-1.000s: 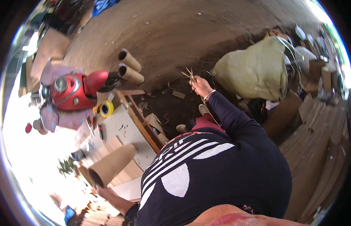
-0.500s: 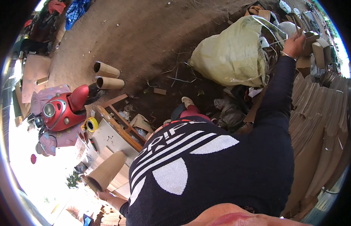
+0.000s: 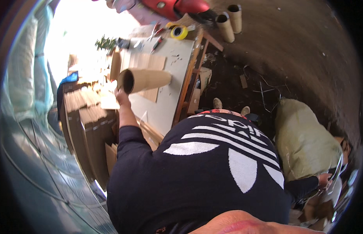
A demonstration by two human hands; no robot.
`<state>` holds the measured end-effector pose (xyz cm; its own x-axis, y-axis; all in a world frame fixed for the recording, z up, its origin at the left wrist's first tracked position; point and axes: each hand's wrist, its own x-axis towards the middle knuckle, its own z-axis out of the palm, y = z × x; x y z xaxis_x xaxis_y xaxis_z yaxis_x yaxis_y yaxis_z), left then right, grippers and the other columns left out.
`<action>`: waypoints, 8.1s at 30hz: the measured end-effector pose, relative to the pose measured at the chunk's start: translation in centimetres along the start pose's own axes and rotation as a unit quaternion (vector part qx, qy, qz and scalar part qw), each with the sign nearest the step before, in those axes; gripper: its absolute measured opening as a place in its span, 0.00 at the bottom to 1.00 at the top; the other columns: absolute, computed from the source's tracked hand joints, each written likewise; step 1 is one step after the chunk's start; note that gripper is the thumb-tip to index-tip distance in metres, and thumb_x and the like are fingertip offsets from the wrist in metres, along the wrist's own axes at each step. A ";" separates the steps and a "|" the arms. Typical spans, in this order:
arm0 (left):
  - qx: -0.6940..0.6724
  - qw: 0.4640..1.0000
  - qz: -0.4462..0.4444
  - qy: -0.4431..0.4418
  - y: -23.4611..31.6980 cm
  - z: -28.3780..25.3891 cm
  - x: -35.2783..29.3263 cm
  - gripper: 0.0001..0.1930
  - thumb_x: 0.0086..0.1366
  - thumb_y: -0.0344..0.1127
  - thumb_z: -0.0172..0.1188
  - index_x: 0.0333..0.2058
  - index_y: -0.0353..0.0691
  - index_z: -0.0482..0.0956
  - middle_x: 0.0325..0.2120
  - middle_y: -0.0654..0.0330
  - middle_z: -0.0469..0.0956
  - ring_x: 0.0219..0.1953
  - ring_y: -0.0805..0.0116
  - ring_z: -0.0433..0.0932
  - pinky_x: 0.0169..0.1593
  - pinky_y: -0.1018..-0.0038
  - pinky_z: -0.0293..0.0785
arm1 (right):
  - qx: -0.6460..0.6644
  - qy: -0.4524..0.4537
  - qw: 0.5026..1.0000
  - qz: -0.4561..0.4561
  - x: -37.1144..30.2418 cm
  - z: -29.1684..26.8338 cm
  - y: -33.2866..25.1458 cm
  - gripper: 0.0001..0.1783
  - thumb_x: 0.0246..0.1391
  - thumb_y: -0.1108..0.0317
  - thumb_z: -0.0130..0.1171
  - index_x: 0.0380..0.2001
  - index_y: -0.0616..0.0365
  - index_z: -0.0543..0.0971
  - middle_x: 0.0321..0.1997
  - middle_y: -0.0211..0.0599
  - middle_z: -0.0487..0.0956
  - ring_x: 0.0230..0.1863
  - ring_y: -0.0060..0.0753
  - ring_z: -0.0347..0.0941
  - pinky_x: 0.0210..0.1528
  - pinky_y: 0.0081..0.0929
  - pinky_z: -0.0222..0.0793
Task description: The person assembles a cardboard tube by wrapping a corrugated sheet around a cylindrical form and securing it with packing tape. They trim the tube's edge with scissors, then handle a potted plant and a small plastic-wrapped item on the workbench.
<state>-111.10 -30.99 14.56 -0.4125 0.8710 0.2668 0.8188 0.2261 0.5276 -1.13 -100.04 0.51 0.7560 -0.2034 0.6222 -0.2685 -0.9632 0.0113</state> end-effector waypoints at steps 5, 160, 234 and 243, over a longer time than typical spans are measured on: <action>-0.197 0.978 -0.068 0.034 7.7 0.5 -3.6 0.20 0.68 0.34 0.54 0.55 0.30 0.75 0.51 0.44 0.78 0.52 0.50 0.75 0.58 0.63 0.69 | 0.413 -0.088 0.886 -0.193 -8.1 -0.6 -22.6 0.18 0.56 0.64 0.63 0.42 0.69 0.84 0.42 0.54 0.84 0.44 0.52 0.81 0.50 0.49 0.76; -0.385 0.866 -0.274 -0.161 -0.8 11.3 -7.7 0.13 0.72 0.31 0.57 0.52 0.34 0.77 0.44 0.63 0.79 0.44 0.73 0.79 0.52 0.74 0.76 | 0.522 -0.257 0.227 -0.781 -41.0 -78.9 -62.5 0.09 0.51 0.71 0.71 0.30 0.65 0.81 0.28 0.41 0.78 0.29 0.37 0.76 0.33 0.27 0.70; -0.018 0.814 -0.215 -0.538 7.1 22.5 -19.5 0.22 0.59 0.48 0.65 0.49 0.43 0.79 0.47 0.52 0.81 0.51 0.49 0.80 0.52 0.56 0.77 | 0.022 -0.524 0.198 -0.828 -70.7 -36.9 -76.7 0.21 0.54 0.55 0.62 0.48 0.55 0.81 0.45 0.47 0.84 0.49 0.51 0.81 0.52 0.40 0.75; -0.141 0.688 -0.710 -0.049 -4.2 12.4 -42.7 0.15 0.61 0.44 0.68 0.38 0.39 0.81 0.34 0.51 0.85 0.36 0.59 0.85 0.45 0.62 0.80 | 0.027 -0.395 0.018 -0.918 -82.6 -50.4 -72.0 0.18 0.58 0.57 0.62 0.49 0.53 0.81 0.37 0.41 0.85 0.35 0.37 0.82 0.41 0.34 0.77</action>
<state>-91.96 -63.74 -9.05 -0.6767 -0.1115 -0.7278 -0.4977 0.7978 0.3404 -74.37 -5.07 -12.21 -0.7617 0.2613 -0.5929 0.6260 0.5325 -0.5696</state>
